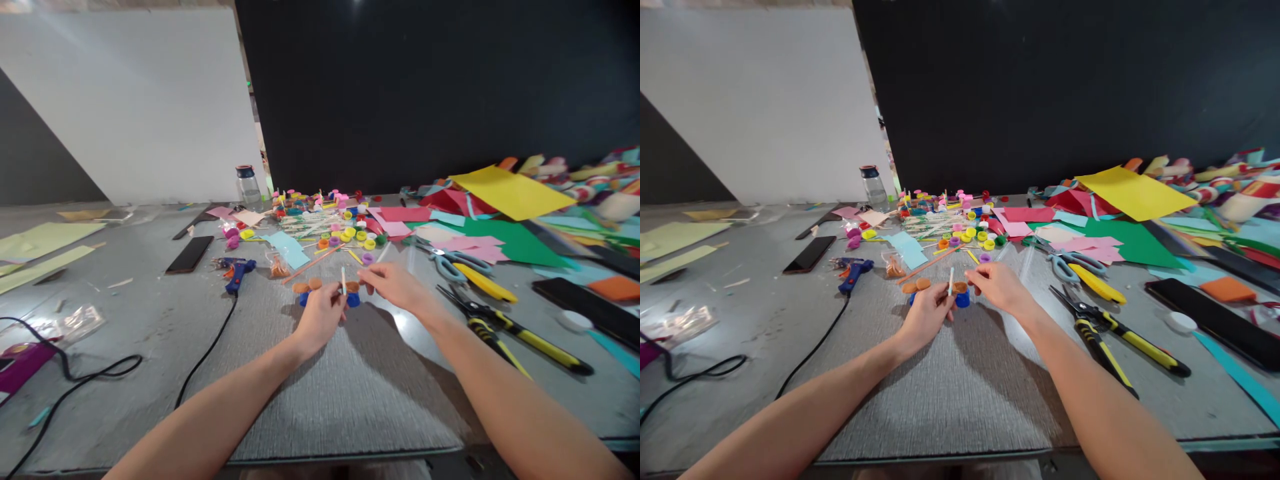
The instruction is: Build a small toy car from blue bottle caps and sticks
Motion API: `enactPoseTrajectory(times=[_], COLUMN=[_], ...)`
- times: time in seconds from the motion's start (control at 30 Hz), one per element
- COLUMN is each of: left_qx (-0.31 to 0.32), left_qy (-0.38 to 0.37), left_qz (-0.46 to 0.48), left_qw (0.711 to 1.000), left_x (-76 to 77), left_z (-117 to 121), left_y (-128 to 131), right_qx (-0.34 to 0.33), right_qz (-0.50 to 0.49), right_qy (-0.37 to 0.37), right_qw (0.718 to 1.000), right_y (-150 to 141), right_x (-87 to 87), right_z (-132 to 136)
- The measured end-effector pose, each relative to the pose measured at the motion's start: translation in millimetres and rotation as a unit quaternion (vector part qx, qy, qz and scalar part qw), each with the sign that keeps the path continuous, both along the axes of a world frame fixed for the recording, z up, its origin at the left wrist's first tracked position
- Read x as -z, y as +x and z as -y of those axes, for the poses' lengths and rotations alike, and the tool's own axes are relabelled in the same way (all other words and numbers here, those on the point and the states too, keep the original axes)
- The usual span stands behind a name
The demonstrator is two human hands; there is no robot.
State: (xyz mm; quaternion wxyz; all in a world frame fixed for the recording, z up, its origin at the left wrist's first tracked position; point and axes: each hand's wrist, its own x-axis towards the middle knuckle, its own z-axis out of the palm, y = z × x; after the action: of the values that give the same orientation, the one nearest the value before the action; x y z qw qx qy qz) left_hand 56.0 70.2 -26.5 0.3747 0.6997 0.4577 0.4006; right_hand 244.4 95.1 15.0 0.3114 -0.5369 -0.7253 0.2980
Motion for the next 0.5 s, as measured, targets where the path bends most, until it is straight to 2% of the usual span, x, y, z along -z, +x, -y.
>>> enactPoseTrajectory(times=[0.1, 0.2, 0.33, 0.5], left_qx=[0.001, 0.002, 0.006, 0.015], left_qy=[-0.002, -0.001, 0.005, 0.011], left_qz=[0.011, 0.01, 0.008, 0.005], left_qw=[1.0, 1.0, 1.0, 1.0], left_x=[0.9, 1.6, 2.9, 5.6], left_z=[-1, -1, -2, -5], left_y=[-1, -1, -2, -5], right_qx=[-0.075, -0.142, -0.154, -0.156], right_qz=[0.008, 0.076, 0.177, 0.253], right_qy=[0.083, 0.192, 0.292, 0.349], right_qw=[0.994, 0.968, 0.927, 0.889], right_y=[9, 14, 11, 5], right_x=[-3.2, -2.4, 4.9, 10.9], right_z=[6, 9, 8, 6])
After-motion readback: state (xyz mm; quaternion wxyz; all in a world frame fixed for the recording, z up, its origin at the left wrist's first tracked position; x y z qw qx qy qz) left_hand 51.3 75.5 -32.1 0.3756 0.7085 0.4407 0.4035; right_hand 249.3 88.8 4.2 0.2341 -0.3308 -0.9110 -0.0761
